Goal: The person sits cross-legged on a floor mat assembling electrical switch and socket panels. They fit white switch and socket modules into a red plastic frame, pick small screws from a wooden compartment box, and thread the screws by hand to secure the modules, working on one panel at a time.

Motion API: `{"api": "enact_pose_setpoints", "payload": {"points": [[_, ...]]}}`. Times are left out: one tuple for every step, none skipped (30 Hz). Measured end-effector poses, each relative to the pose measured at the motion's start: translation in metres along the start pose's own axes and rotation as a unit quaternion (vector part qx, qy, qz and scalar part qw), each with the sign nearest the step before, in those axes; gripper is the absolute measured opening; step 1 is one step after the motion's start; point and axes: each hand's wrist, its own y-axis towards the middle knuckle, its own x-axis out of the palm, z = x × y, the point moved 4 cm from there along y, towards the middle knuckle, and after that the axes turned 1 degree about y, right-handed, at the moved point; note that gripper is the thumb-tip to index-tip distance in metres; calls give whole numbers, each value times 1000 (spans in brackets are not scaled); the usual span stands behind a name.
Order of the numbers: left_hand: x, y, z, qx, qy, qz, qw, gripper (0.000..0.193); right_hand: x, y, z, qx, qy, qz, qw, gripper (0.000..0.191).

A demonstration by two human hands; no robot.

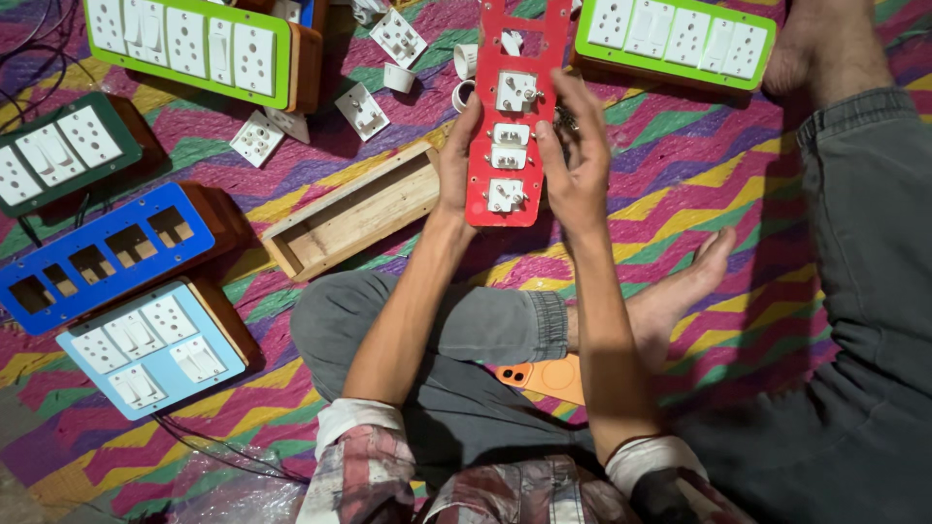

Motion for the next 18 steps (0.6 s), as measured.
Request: {"api": "enact_pose_setpoints", "payload": {"points": [[0, 0, 1, 4, -3, 3, 1000, 55, 1, -1, 2, 7, -25, -12, 1000, 32], [-1, -1, 1, 8, -6, 6, 1000, 54, 2, -1, 5, 15, 45, -13, 999, 27], [-2, 0, 2, 13, -8, 7, 1000, 53, 4, 0, 10, 22, 114, -14, 993, 25], [-2, 1, 2, 14, -8, 5, 1000, 53, 5, 1, 15, 28, 184, -14, 982, 25], [-2, 1, 2, 15, -6, 4, 1000, 54, 4, -1, 18, 29, 176, -11, 984, 29], [-2, 1, 1, 15, -6, 4, 1000, 54, 4, -3, 22, 31, 167, -8, 985, 35], [-3, 1, 1, 17, -7, 9, 1000, 53, 3, -5, 25, 32, 157, -6, 987, 40], [-4, 1, 2, 19, -6, 13, 1000, 53, 2, -7, 29, 41, 142, -14, 989, 38], [-4, 1, 2, 20, -6, 18, 1000, 52, 2, -8, 32, 50, 127, -21, 990, 36], [-3, 1, 2, 20, -11, 14, 1000, 52, 1, -9, 34, 60, 112, -28, 992, 35], [-2, 0, 2, 19, -16, 11, 1000, 52, 1, -9, 35, 53, 135, -23, 989, 30], [-2, 0, 2, 19, -22, 9, 1000, 52, 1, -9, 35, 47, 158, -18, 986, 26], [-1, 0, 2, 15, -19, 11, 1000, 52, 0, -9, 34, 40, 181, -12, 983, 26], [-1, 0, 2, 12, -17, 13, 1000, 52, 0, -8, 34, 34, 154, -12, 987, 31], [-1, -1, 2, 10, -15, 15, 1000, 53, 0, -8, 31, 29, 127, -13, 991, 38], [-1, -1, 2, 10, -11, 18, 1000, 52, 0, -9, 29, 24, 99, -13, 995, 45], [-1, -1, 2, 11, -7, 21, 1000, 52, 0, -8, 28, 35, 90, -19, 995, 42], [-1, -1, 2, 11, -2, 24, 1000, 52, 0, -8, 27, 45, 81, -24, 995, 40]]}}
